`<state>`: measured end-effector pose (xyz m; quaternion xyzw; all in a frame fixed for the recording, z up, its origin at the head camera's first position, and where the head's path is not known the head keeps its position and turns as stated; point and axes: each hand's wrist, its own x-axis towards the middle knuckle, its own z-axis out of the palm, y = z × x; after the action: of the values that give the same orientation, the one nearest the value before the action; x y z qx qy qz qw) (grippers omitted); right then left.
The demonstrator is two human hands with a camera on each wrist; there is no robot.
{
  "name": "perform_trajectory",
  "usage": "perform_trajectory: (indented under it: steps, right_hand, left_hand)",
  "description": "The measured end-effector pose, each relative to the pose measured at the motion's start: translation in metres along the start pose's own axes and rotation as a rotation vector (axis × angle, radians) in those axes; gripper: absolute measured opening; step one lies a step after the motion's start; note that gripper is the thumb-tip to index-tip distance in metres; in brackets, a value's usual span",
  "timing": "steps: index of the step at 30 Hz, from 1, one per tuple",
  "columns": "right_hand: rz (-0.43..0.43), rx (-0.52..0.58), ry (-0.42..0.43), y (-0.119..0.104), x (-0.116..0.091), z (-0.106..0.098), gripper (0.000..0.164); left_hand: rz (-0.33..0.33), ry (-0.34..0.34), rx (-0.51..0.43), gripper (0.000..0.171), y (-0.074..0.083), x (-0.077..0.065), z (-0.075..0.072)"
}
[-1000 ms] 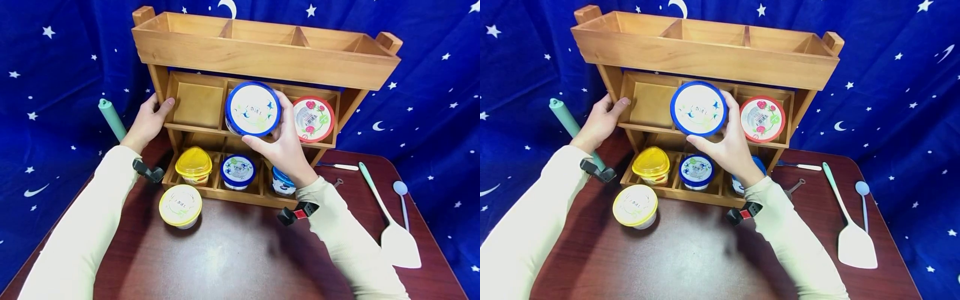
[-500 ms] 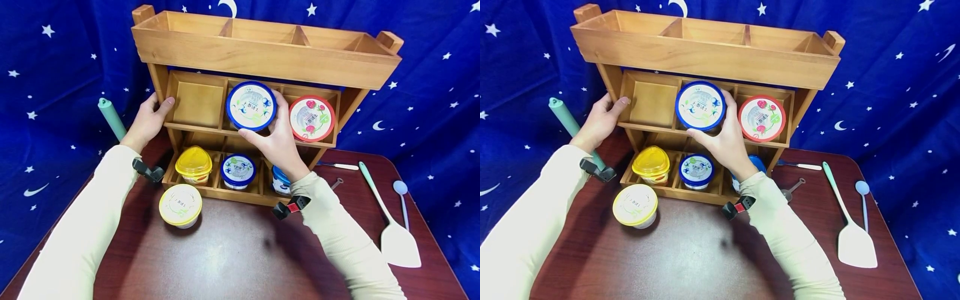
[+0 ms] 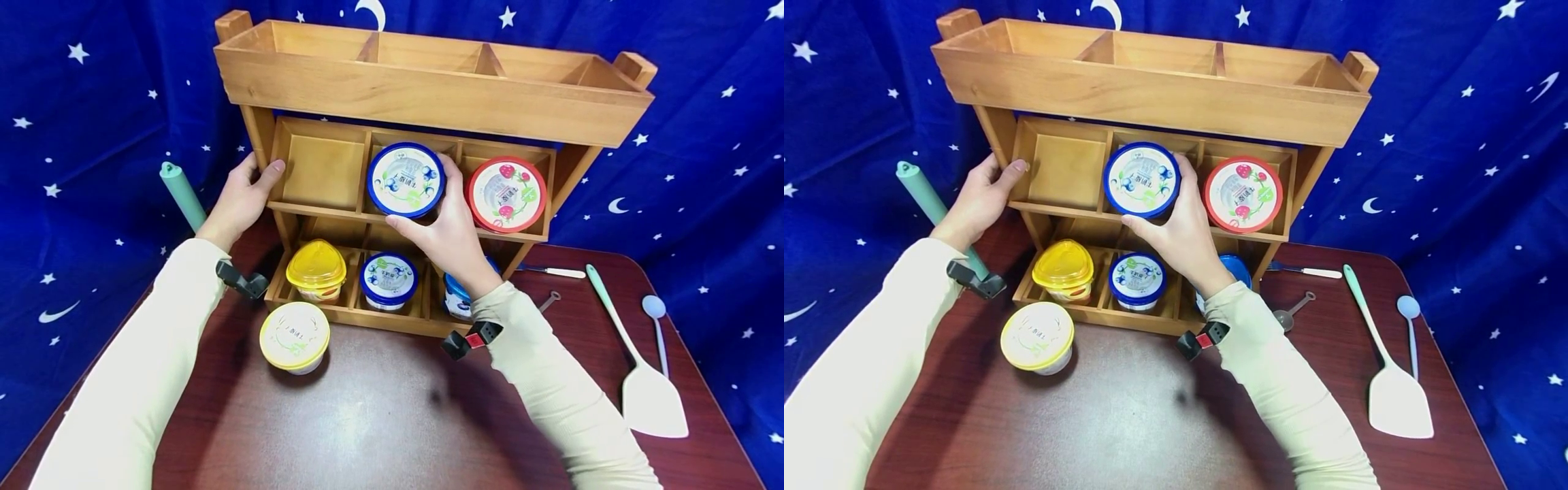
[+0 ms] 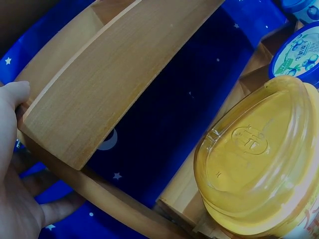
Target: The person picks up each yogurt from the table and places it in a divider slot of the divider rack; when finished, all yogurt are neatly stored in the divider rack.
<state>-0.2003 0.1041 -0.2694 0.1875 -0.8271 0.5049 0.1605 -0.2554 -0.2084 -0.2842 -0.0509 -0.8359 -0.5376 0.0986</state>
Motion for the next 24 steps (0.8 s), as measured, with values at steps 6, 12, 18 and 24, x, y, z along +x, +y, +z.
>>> perform_trajectory:
  steps: [6, 12, 18, 24]
  right_hand:
    - [0.035, -0.082, -0.008, -0.0036, -0.0013, -0.0012, 0.103]
    - [0.047, -0.079, -0.013, -0.0044, -0.0016, -0.0018, 0.105]
    - [0.053, -0.101, -0.003, -0.0067, -0.0038, -0.0020, 0.109]
    - [-0.001, -0.106, 0.028, -0.0086, -0.0030, -0.0023, 0.104]
  left_hand:
    - [0.002, -0.005, -0.004, 0.057, -0.0007, -0.0001, -0.0001]
    - [0.000, -0.006, -0.003, 0.057, -0.0008, -0.0006, -0.0003]
    - [0.000, -0.011, -0.006, 0.056, -0.0018, -0.0008, -0.0002]
    - [0.006, -0.008, -0.009, 0.056, -0.0015, -0.0004, -0.0005]
